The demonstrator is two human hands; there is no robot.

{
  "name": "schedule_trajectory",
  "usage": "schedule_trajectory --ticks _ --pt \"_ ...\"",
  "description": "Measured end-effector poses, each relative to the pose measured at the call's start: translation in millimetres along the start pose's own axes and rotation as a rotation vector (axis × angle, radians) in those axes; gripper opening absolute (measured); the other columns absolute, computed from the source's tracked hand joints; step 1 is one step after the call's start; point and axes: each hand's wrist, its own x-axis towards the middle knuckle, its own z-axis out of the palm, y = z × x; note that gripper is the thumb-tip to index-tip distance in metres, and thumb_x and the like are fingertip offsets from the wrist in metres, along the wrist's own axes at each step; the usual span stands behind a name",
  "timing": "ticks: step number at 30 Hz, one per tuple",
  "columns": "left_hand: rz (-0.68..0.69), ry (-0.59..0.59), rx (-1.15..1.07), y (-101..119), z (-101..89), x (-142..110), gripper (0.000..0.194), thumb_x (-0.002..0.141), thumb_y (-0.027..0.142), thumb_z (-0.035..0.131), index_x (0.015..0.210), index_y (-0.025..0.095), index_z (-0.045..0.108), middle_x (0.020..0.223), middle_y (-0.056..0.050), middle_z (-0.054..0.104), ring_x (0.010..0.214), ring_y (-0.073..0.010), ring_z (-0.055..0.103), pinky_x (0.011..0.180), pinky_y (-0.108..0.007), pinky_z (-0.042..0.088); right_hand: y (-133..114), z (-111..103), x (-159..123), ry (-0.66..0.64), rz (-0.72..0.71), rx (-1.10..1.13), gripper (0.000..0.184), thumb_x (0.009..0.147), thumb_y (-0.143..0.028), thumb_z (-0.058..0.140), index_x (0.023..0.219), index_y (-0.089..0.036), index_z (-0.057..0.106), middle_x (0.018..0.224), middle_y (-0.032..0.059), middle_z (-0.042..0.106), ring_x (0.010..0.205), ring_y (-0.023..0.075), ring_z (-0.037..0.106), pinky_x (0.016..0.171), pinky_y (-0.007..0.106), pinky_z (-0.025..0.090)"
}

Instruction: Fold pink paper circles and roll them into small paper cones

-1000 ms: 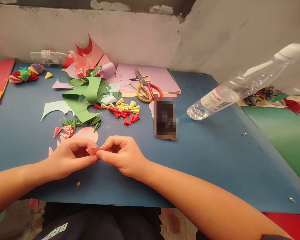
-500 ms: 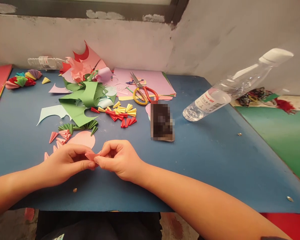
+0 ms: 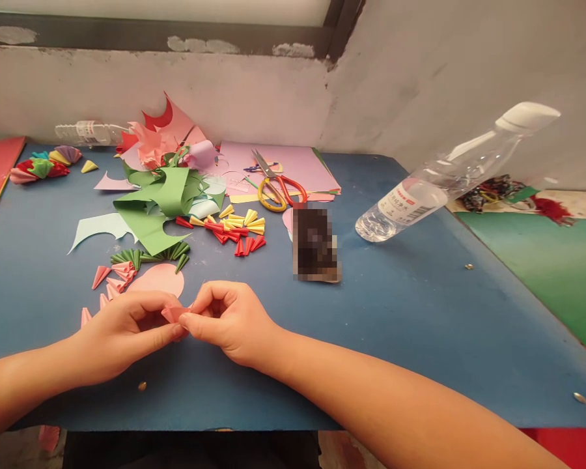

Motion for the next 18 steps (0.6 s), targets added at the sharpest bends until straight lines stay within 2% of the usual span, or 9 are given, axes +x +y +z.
schedule_trajectory --ticks 4,7,9,13,18 --pt "0.021 0.024 -0.008 -1.1 0.7 0.7 0.035 0.097 0.046 0.066 0.081 0.015 0.066 0.077 0.0 0.057 0.074 -0.0139 0.049 0.067 -0.026 0.04 0.0 -0.3 -1.3 -0.02 -0.029 -0.127 0.029 0.072 -0.033 0.095 0.075 -0.018 0.07 0.073 -0.0013 0.068 0.058 0.0085 0.055 0.057 0.024 0.047" --pt "0.027 0.036 -0.001 -5.0 0.0 2.0 0.035 0.098 0.046 0.066 0.08 0.015 0.063 0.077 0.001 0.053 0.074 -0.0138 0.046 0.067 -0.026 0.038 -0.4 -0.2 -2.1 0.011 -0.134 -0.254 0.024 0.079 -0.035 0.089 0.077 -0.017 0.073 0.076 0.0001 0.067 0.06 0.0091 0.057 0.058 0.025 0.046" --pt "-0.006 0.023 -0.057 -8.0 -0.6 2.8 0.035 0.097 0.046 0.067 0.079 0.016 0.061 0.076 0.001 0.051 0.073 -0.0132 0.044 0.065 -0.026 0.035 -1.2 0.3 -2.1 0.022 -0.131 -0.289 0.024 0.083 -0.038 0.085 0.079 -0.016 0.075 0.076 0.0006 0.066 0.059 0.0093 0.057 0.058 0.025 0.047" --pt "-0.05 0.011 -0.097 -10.2 -0.9 3.8 0.034 0.096 0.046 0.069 0.08 0.016 0.064 0.075 0.002 0.051 0.072 -0.0126 0.042 0.064 -0.026 0.032 -3.9 1.5 -2.0 0.006 -0.008 -0.267 0.034 0.079 -0.045 0.089 0.078 -0.016 0.073 0.073 0.0006 0.067 0.055 0.0088 0.057 0.054 0.024 0.047" --pt "-0.055 0.015 -0.121 -8.0 0.7 4.2 0.029 0.092 0.042 0.074 0.081 0.016 0.066 0.076 0.002 0.052 0.072 -0.0125 0.041 0.064 -0.026 0.031 -3.4 1.2 -1.5 0.004 0.028 -0.199 0.04 0.071 -0.047 0.095 0.075 -0.015 0.071 0.071 0.0001 0.068 0.052 0.0076 0.056 0.049 0.022 0.044"
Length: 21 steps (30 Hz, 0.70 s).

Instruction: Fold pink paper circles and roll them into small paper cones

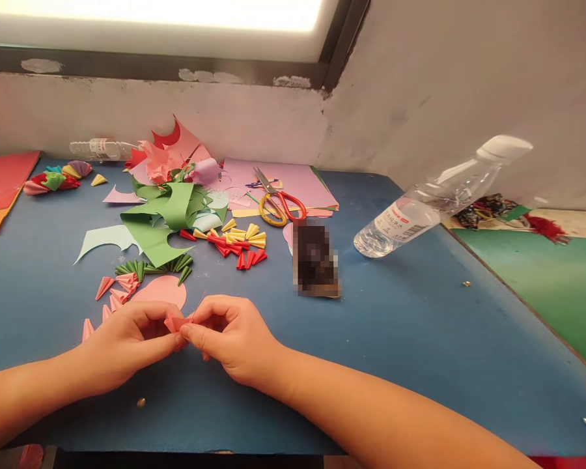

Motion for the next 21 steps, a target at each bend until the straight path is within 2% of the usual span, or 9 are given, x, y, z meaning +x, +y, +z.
schedule_trajectory --ticks 6,11,16,19,21 --pt "-0.009 0.017 0.032 2.5 2.0 -2.8 0.026 0.089 0.039 0.074 0.081 0.016 0.066 0.075 0.001 0.055 0.071 -0.0132 0.044 0.064 -0.026 0.033 3.4 -1.9 1.9 -0.03 0.01 0.063 0.038 0.067 -0.042 0.097 0.073 -0.016 0.071 0.07 0.0006 0.071 0.051 0.0074 0.056 0.048 0.021 0.045" --pt "0.02 0.023 0.087 4.9 4.3 -3.2 0.029 0.089 0.04 0.072 0.077 0.015 0.064 0.072 0.001 0.055 0.069 -0.0129 0.046 0.061 -0.024 0.035 0.4 0.0 1.6 -0.044 0.038 0.106 0.043 0.061 -0.04 0.101 0.068 -0.016 0.065 0.071 0.0005 0.072 0.051 0.0069 0.054 0.045 0.021 0.041" --pt "0.041 0.045 0.078 4.4 4.1 -2.0 0.028 0.089 0.041 0.072 0.08 0.015 0.066 0.077 -0.001 0.059 0.074 -0.015 0.051 0.065 -0.026 0.04 0.6 3.2 0.7 -0.001 0.028 0.029 0.046 0.067 -0.048 0.097 0.069 -0.016 0.064 0.063 -0.0027 0.064 0.049 0.0069 0.051 0.046 0.021 0.037" --pt "0.044 0.051 0.083 4.1 2.0 -2.2 0.026 0.089 0.038 0.071 0.078 0.015 0.064 0.075 0.0 0.056 0.072 -0.0139 0.047 0.063 -0.025 0.036 5.0 2.3 1.0 0.003 0.008 -0.009 0.043 0.072 -0.05 0.094 0.074 -0.016 0.067 0.066 -0.0022 0.063 0.053 0.0082 0.053 0.051 0.023 0.041" --pt "0.034 0.047 0.068 4.0 0.4 -2.4 0.027 0.09 0.038 0.07 0.077 0.016 0.063 0.072 0.002 0.051 0.069 -0.0128 0.042 0.062 -0.025 0.032 8.0 0.4 1.7 0.002 -0.054 -0.028 0.037 0.075 -0.048 0.092 0.082 -0.017 0.073 0.075 -0.0001 0.066 0.06 0.0099 0.056 0.056 0.025 0.046"
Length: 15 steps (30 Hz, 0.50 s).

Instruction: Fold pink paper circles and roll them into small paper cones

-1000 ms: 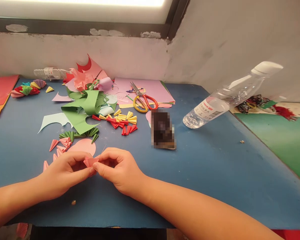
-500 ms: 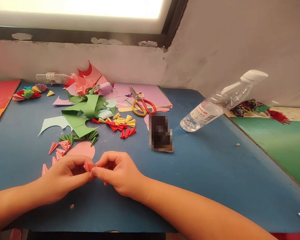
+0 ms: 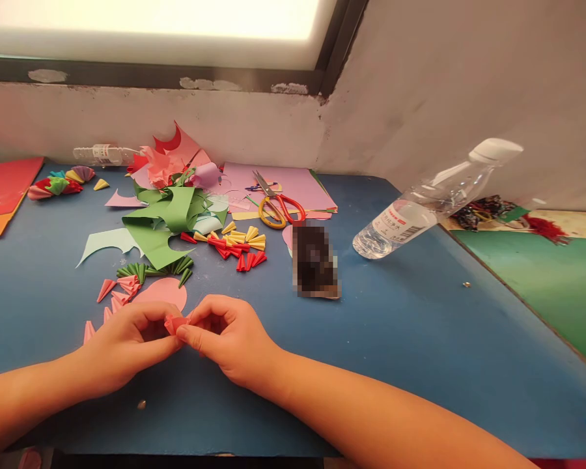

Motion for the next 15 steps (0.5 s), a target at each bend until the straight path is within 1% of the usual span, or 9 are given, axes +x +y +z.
schedule_trajectory --ticks 3,5,8,10,13,15 --pt "-0.007 -0.011 -0.012 -0.2 -1.4 0.1 0.031 0.091 0.042 0.07 0.077 0.016 0.062 0.071 0.003 0.047 0.068 -0.0123 0.038 0.061 -0.026 0.03 1.4 -2.7 0.5 -0.049 -0.143 -0.033 0.027 0.084 -0.042 0.086 0.098 -0.019 0.081 0.088 0.0032 0.069 0.072 0.0125 0.06 0.066 0.028 0.05" --pt "-0.017 -0.015 -0.018 -0.6 -1.4 0.5 0.03 0.09 0.042 0.07 0.078 0.016 0.062 0.071 0.003 0.047 0.068 -0.0122 0.038 0.06 -0.026 0.029 -0.2 -3.0 0.1 -0.066 -0.175 -0.052 0.023 0.088 -0.041 0.083 0.096 -0.019 0.082 0.089 0.0041 0.07 0.073 0.0125 0.061 0.066 0.027 0.05" --pt "-0.038 -0.007 -0.03 -2.1 -0.5 1.2 0.027 0.088 0.038 0.072 0.077 0.016 0.06 0.071 0.004 0.048 0.068 -0.012 0.039 0.061 -0.025 0.029 -4.1 -1.5 -1.2 -0.048 -0.09 -0.056 0.03 0.083 -0.046 0.087 0.087 -0.018 0.079 0.08 0.0023 0.068 0.062 0.0103 0.057 0.057 0.025 0.047" --pt "-0.042 0.001 -0.036 -3.4 0.0 1.6 0.026 0.087 0.037 0.073 0.077 0.016 0.06 0.071 0.004 0.049 0.069 -0.0119 0.039 0.062 -0.025 0.03 -5.8 -0.4 -1.7 -0.042 -0.038 -0.052 0.035 0.08 -0.05 0.089 0.087 -0.017 0.078 0.079 0.002 0.069 0.058 0.0094 0.056 0.054 0.024 0.047" --pt "-0.053 -0.008 -0.037 -5.2 0.3 1.8 0.027 0.086 0.037 0.074 0.078 0.016 0.061 0.072 0.003 0.052 0.069 -0.012 0.042 0.062 -0.025 0.032 -6.6 0.3 -1.9 -0.035 -0.032 -0.053 0.035 0.079 -0.05 0.089 0.086 -0.017 0.078 0.084 0.0034 0.073 0.059 0.0095 0.058 0.055 0.024 0.05" --pt "-0.06 -0.022 -0.038 -6.6 0.1 1.9 0.027 0.086 0.038 0.075 0.078 0.015 0.062 0.073 0.002 0.055 0.071 -0.0126 0.046 0.064 -0.025 0.034 -6.4 0.3 -1.9 -0.029 -0.028 -0.054 0.036 0.078 -0.049 0.09 0.083 -0.017 0.076 0.083 0.0031 0.073 0.059 0.0094 0.059 0.054 0.024 0.051"
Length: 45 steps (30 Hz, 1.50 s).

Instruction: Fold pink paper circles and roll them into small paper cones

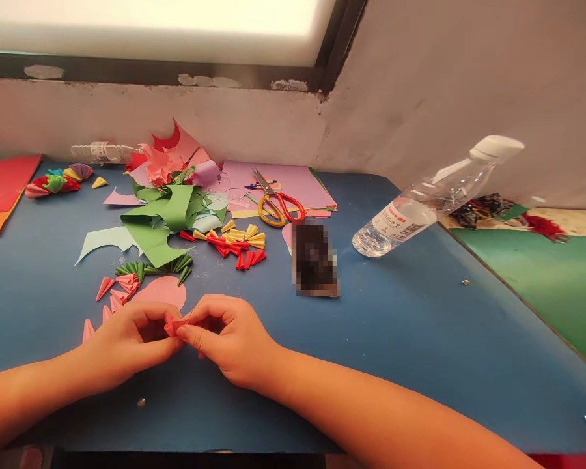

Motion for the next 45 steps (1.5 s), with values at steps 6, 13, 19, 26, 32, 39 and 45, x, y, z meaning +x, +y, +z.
schedule_trajectory --ticks 6,13,19,26,32,39,45 --pt "0.006 0.004 -0.056 -1.7 0.0 -0.2 0.02 0.082 0.03 0.079 0.081 0.015 0.066 0.074 0.002 0.058 0.071 -0.0119 0.048 0.064 -0.024 0.037 2.3 1.1 -1.1 0.035 0.024 0.009 0.041 0.077 -0.051 0.091 0.076 -0.018 0.067 0.069 -0.0008 0.065 0.056 0.0105 0.058 0.053 0.025 0.047" --pt "0.022 0.038 -0.026 11.2 2.4 -0.4 0.02 0.081 0.031 0.077 0.076 0.015 0.065 0.072 0.002 0.056 0.068 -0.0108 0.047 0.061 -0.022 0.037 5.1 -2.2 -2.7 0.071 -0.197 -0.091 0.016 0.086 -0.031 0.085 0.096 -0.019 0.08 0.086 0.0027 0.069 0.074 0.0134 0.064 0.068 0.029 0.053" --pt "0.072 0.028 -0.023 12.7 2.0 0.7 0.014 0.08 0.02 0.077 0.074 0.015 0.065 0.071 0.003 0.059 0.069 -0.0096 0.049 0.063 -0.021 0.04 2.8 -3.8 -5.3 0.029 -0.292 -0.183 0.007 0.095 -0.021 0.075 0.098 -0.02 0.081 0.088 0.0032 0.071 0.072 0.0109 0.066 0.063 0.024 0.053" --pt "0.119 0.039 -0.022 8.3 3.1 2.8 0.009 0.079 0.018 0.076 0.076 0.014 0.068 0.072 0.002 0.061 0.07 -0.0105 0.054 0.064 -0.021 0.045 -1.2 -2.3 -5.8 0.036 -0.279 -0.229 0.004 0.094 -0.02 0.077 0.093 -0.018 0.08 0.085 0.0011 0.072 0.062 0.0067 0.065 0.057 0.021 0.054" --pt "0.218 0.05 0.079 9.5 2.8 3.6 0.009 0.083 0.02 0.073 0.077 0.015 0.069 0.07 0.002 0.063 0.067 -0.0096 0.057 0.06 -0.019 0.047 -2.3 -3.1 -6.3 0.043 -0.292 -0.238 0.005 0.093 -0.021 0.078 0.091 -0.017 0.08 0.087 0.001 0.073 0.061 0.0063 0.066 0.059 0.021 0.056" --pt "0.401 0.164 0.111 7.3 5.4 4.3 0.006 0.088 0.016 0.075 0.094 0.015 0.075 0.083 0.0 0.071 0.073 -0.008 0.067 0.068 -0.015 0.056 -2.9 -4.0 -6.1 0.067 -0.227 -0.143 0.007 0.09 -0.023 0.081 0.09 -0.016 0.078 0.086 -0.0001 0.073 0.058 0.0059 0.067 0.056 0.019 0.056" --pt "0.426 0.275 0.12 8.3 8.6 1.2 0.013 0.086 0.019 0.081 0.088 0.015 0.069 0.085 0.0 0.072 0.074 -0.0093 0.071 0.071 -0.018 0.061 -3.1 -0.2 -5.4 0.112 -0.135 -0.005 0.017 0.085 -0.029 0.087 0.087 -0.015 0.078 0.081 -0.0006 0.073 0.056 0.0053 0.065 0.055 0.018 0.056"
